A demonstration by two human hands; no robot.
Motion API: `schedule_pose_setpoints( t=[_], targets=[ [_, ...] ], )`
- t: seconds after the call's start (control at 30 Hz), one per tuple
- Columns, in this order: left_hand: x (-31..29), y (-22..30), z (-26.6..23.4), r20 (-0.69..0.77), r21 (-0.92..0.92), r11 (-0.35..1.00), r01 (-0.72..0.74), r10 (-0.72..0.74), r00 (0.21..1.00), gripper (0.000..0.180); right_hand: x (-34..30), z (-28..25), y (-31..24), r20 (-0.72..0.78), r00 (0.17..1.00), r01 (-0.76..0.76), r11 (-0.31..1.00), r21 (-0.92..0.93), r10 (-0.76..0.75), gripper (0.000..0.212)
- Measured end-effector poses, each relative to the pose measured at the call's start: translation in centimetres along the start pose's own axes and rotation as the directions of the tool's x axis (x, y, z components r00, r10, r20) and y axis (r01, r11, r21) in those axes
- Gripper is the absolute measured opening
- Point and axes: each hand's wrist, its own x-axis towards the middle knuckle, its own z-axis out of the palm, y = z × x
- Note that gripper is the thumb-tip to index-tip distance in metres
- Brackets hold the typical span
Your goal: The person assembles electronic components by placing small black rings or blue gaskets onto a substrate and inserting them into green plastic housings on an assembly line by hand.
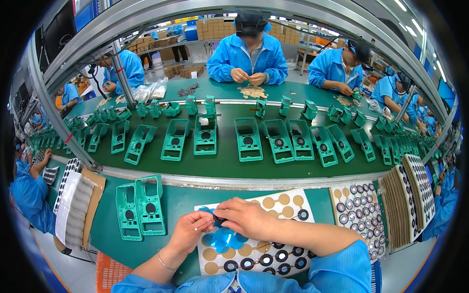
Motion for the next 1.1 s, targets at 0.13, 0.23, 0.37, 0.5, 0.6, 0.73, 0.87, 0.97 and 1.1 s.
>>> schedule_pose_setpoints(
  t=[0.13,0.23,0.37,0.5,0.6,0.73,0.87,0.97,1.1],
  targets=[
    [0.7,-0.7,-1.1,0.110,-0.178,0.975,0.135,-0.117,0.987,0.011,-0.5,0.7,0.8,0.030,0.972,-0.219,0.860,0.461,0.232,0.033],
    [0.5,-0.9,-1.0,0.007,0.154,0.987,0.051,-0.052,0.999,0.012,0.5,-0.8,2.6,-0.062,0.923,-0.305,0.820,0.483,0.380,0.030],
    [-0.4,-0.8,-0.2,0.051,0.619,0.778,-0.107,0.096,0.994,0.009,3.7,-4.3,10.4,-0.371,0.809,-0.390,0.888,0.242,0.456,0.024],
    [-0.1,-1.1,-0.5,0.332,0.825,0.342,-0.451,0.353,0.875,0.004,5.6,-5.0,16.8,-0.393,0.867,-0.434,0.850,-0.298,0.305,0.021],
    [0.3,-1.6,-0.9,0.383,0.829,0.250,-0.501,0.399,0.833,0.001,5.5,-4.9,20.4,-0.364,0.908,-0.361,0.826,-0.434,0.206,0.018],
    [0.3,-1.7,-1.1,0.378,0.843,0.215,-0.492,0.413,0.829,0.003,5.5,-4.7,22.1,-0.288,0.935,-0.331,0.798,-0.504,0.206,0.017],
    [0.4,-1.8,-1.0,0.377,0.843,0.209,-0.495,0.427,0.822,0.004,5.2,-4.8,22.7,-0.224,0.958,-0.277,0.783,-0.556,0.180,0.016],
    [0.4,-1.7,-0.8,0.374,0.847,0.201,-0.493,0.433,0.820,0.004,5.0,-5.1,22.8,-0.203,0.963,-0.261,0.783,-0.564,0.175,0.016],
    [0.5,-1.6,-0.8,0.380,0.845,0.196,-0.497,0.434,0.817,0.004,4.8,-5.3,22.9,-0.188,0.968,-0.246,0.787,-0.566,0.167,0.017]
  ],
)
